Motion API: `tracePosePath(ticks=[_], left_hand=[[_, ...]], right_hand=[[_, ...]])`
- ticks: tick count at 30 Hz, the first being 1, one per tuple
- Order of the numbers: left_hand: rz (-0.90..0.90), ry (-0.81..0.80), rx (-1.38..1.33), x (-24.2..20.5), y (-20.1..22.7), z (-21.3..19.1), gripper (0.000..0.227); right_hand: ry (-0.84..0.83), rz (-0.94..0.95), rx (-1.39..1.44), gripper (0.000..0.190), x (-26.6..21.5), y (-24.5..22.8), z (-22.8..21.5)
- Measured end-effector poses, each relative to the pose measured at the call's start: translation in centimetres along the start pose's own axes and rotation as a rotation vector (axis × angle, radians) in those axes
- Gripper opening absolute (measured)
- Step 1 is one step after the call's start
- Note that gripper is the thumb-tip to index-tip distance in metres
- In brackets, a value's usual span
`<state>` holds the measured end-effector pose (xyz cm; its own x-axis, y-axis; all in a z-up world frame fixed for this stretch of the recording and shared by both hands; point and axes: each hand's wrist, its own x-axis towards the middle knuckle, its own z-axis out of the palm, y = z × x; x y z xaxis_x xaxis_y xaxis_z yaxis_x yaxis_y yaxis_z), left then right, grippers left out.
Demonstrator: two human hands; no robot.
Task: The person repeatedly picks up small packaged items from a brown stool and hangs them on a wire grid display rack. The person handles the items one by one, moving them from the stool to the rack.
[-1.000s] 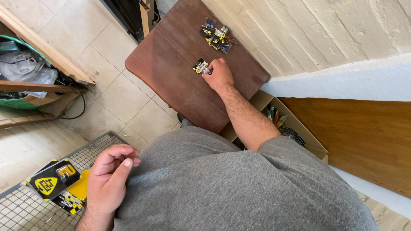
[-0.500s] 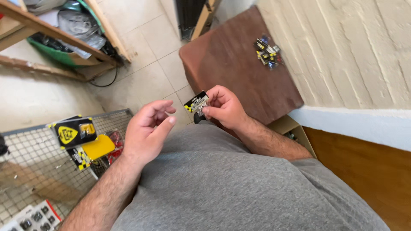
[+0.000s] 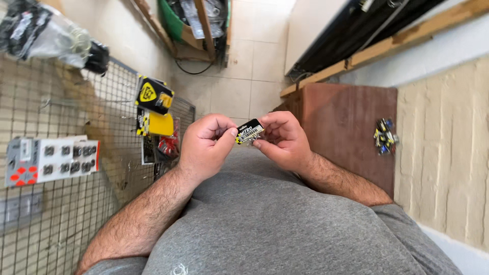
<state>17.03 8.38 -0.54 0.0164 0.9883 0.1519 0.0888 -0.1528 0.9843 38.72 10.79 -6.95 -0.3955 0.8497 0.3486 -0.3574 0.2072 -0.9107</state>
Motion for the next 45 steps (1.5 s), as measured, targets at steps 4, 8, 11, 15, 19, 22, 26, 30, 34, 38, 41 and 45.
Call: tracePosePath(ticks=[4, 8, 11, 15, 19, 22, 26, 30, 34, 38, 41, 45], left_hand=[[0.051, 0.148, 0.032, -2.2, 1.1, -3.8, 0.005], [0.165, 0.293, 0.145, -4.7, 2.1, -7.5, 0.006], [0.197, 0.394, 0.192, -6.8, 1.7, -9.6, 0.007], [0.226, 0.543, 0.083, -8.3, 1.6, -12.0, 0.011], [0.247, 0.669, 0.002, -10.3, -0.1, -13.5, 0.027], [0.253, 0.753, -0.291, -11.7, -2.7, -13.9, 0.036], [0.145, 0.694, -0.379, -12.5, -4.7, -13.7, 0.031], [-0.065, 0.665, -0.396, -12.9, -3.9, -13.1, 0.026], [-0.066, 0.664, -0.393, -13.1, -4.1, -13.5, 0.025], [-0.067, 0.683, -0.401, -13.1, -4.8, -14.0, 0.024], [-0.071, 0.686, -0.4, -12.9, -4.6, -14.0, 0.024], [-0.042, 0.666, -0.404, -12.6, -5.1, -13.7, 0.023]], right_hand=[[-0.217, -0.032, 0.027, 0.052, 2.9, 1.1, 2.9], [-0.431, -0.142, -0.084, 0.05, 6.3, 1.5, 6.9], [-0.541, -0.226, -0.132, 0.037, 8.8, 1.5, 10.3], [-0.634, -0.249, -0.106, 0.025, 12.8, 2.0, 14.5], [-0.669, -0.201, -0.01, 0.026, 17.1, 1.3, 20.3], [-0.685, -0.165, 0.072, 0.026, 20.8, 0.6, 26.0], [-0.67, -0.123, 0.155, 0.027, 24.9, -2.7, 34.0], [-0.619, 0.063, 0.042, 0.023, 27.6, -2.2, 39.6], [-0.638, 0.183, 0.024, 0.022, 27.9, -2.2, 40.9], [-0.628, 0.219, 0.029, 0.023, 27.9, -2.1, 40.9], [-0.667, 0.172, 0.01, 0.023, 28.0, -2.3, 40.9], [-0.683, 0.122, -0.09, 0.023, 28.2, -3.1, 41.1]])
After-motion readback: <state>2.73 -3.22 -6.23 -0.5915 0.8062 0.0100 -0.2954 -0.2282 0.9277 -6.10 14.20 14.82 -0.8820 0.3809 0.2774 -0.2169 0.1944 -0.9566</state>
